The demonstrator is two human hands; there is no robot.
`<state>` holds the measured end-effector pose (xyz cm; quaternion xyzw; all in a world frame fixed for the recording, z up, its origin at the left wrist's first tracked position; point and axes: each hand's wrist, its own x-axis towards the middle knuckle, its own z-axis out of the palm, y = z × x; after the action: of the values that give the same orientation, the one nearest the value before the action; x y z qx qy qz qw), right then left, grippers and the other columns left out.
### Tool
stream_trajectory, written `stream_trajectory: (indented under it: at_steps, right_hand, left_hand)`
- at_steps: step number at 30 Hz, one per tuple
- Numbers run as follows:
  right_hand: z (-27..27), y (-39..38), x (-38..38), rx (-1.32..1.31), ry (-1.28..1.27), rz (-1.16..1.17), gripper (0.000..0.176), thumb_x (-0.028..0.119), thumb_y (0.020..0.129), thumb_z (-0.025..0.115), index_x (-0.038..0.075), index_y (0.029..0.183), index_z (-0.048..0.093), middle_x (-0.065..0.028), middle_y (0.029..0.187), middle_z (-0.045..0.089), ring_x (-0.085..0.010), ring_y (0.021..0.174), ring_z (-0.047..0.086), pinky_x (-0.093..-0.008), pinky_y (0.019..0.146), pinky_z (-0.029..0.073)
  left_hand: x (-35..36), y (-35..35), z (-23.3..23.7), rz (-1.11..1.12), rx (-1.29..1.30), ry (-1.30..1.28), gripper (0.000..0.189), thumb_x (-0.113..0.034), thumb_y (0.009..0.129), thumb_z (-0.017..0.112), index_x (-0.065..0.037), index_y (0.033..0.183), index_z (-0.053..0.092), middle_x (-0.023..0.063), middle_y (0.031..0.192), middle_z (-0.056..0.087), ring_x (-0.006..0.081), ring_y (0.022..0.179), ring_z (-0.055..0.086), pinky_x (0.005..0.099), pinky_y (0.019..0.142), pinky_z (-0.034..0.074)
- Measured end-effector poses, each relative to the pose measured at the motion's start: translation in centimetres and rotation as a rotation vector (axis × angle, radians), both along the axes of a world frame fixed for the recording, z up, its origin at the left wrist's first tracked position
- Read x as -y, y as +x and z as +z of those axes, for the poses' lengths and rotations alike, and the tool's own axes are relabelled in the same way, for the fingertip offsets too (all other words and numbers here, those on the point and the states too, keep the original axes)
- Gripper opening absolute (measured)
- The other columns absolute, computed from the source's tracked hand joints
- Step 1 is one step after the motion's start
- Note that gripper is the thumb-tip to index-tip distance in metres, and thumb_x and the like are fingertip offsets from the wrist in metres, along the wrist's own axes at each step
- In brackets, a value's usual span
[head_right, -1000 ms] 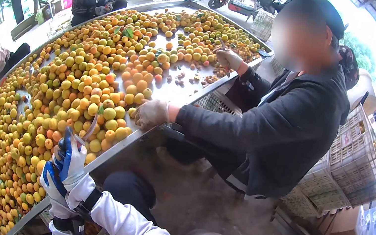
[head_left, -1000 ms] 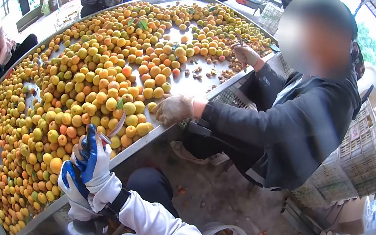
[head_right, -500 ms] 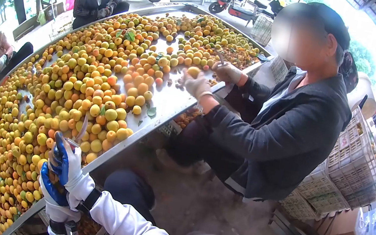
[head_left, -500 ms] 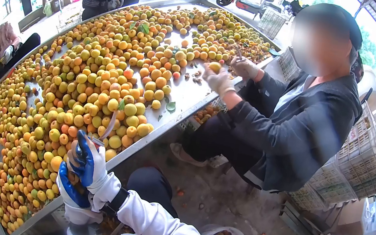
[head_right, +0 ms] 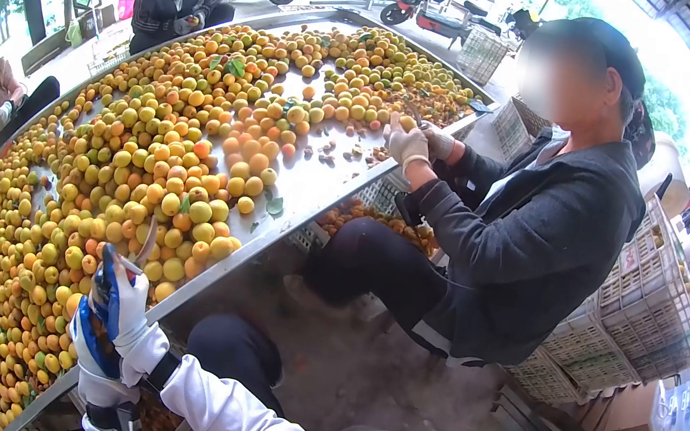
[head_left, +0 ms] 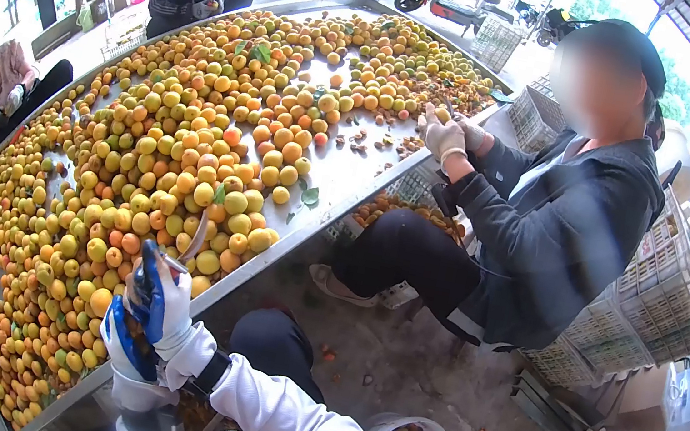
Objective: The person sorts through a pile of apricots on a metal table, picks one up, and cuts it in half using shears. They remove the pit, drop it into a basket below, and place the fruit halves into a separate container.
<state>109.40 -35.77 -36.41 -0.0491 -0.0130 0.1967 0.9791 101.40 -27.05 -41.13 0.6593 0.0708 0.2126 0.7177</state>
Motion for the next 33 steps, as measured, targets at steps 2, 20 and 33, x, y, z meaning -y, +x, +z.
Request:
stream_trajectory:
  at_steps: [2, 20, 33]
  right_hand:
    - [0.4, -0.1, 0.3, -0.045, 0.080, 0.020, 0.023, 0.028, 0.102, 0.055, 0.009, 0.089, 0.058, 0.0014, 0.062, 0.045, -0.0108, 0.045, 0.042, -0.0266, 0.041, 0.030]
    - [0.8, -1.7, 0.3, 0.197, -0.091, -0.013, 0.019, 0.022, 0.099, 0.061, 0.003, 0.097, 0.060, 0.0001, 0.068, 0.052, -0.0101, 0.052, 0.048, -0.0245, 0.044, 0.038]
    - [2.0, -1.7, 1.3, 0.374, -0.844, 0.391, 0.033, 0.032, 0.097, 0.065, 0.000, 0.100, 0.070, 0.0007, 0.075, 0.063, -0.0053, 0.066, 0.050, -0.0266, 0.057, 0.041]
  left_hand:
    - [0.6, 0.1, 0.2, 0.244, 0.084, 0.681, 0.032, -0.021, 0.098, 0.057, -0.002, 0.124, 0.053, 0.0070, 0.111, 0.060, 0.0168, 0.099, 0.061, 0.0308, 0.085, 0.050]
    - [1.9, -1.5, 3.4, -0.110, -0.053, -0.148, 0.053, -0.009, 0.094, 0.063, -0.003, 0.142, 0.040, 0.0078, 0.123, 0.055, 0.0156, 0.115, 0.056, 0.0297, 0.098, 0.046]
    - [-0.7, 1.0, 8.3, 0.395, 0.168, 0.472, 0.037, -0.025, 0.104, 0.049, 0.003, 0.126, 0.058, 0.0077, 0.106, 0.065, 0.0087, 0.071, 0.058, 0.0200, 0.059, 0.045]
